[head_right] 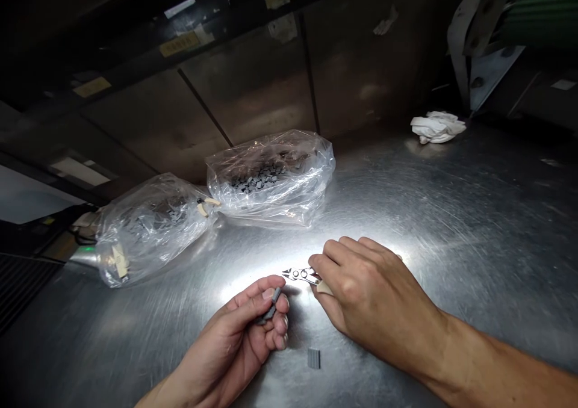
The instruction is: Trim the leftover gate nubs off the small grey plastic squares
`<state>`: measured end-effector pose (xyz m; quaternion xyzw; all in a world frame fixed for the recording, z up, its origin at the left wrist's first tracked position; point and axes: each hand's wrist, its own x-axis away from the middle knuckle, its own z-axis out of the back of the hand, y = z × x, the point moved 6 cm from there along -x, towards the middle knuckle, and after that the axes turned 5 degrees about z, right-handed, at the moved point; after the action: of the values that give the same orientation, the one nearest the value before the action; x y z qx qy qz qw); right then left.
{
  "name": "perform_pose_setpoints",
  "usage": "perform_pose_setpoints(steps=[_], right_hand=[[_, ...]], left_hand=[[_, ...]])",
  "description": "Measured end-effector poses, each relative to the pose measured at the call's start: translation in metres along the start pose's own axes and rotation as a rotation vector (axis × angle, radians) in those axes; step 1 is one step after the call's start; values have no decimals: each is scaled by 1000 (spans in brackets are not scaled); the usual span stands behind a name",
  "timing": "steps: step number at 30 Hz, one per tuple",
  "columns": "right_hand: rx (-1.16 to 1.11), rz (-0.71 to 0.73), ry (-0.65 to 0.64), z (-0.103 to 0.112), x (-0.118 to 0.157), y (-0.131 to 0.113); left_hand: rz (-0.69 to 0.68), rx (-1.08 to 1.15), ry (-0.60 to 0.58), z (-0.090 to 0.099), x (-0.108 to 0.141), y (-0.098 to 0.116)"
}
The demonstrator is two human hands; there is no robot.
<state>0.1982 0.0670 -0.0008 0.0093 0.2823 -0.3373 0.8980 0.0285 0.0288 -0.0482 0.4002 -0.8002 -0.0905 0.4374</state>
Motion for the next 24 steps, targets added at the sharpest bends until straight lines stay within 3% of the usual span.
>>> perform_pose_setpoints(steps=[13,19,24], right_hand=[[-68,4,-5,3,-1,3],[-490,149,-227,9,-4,-18],[-457,193,-302,-3,10,-33]], left_hand=[[20,49,-39,0,-1,1],[15,77,-27,0,0,3],[5,94,-32,3,-1,2]])
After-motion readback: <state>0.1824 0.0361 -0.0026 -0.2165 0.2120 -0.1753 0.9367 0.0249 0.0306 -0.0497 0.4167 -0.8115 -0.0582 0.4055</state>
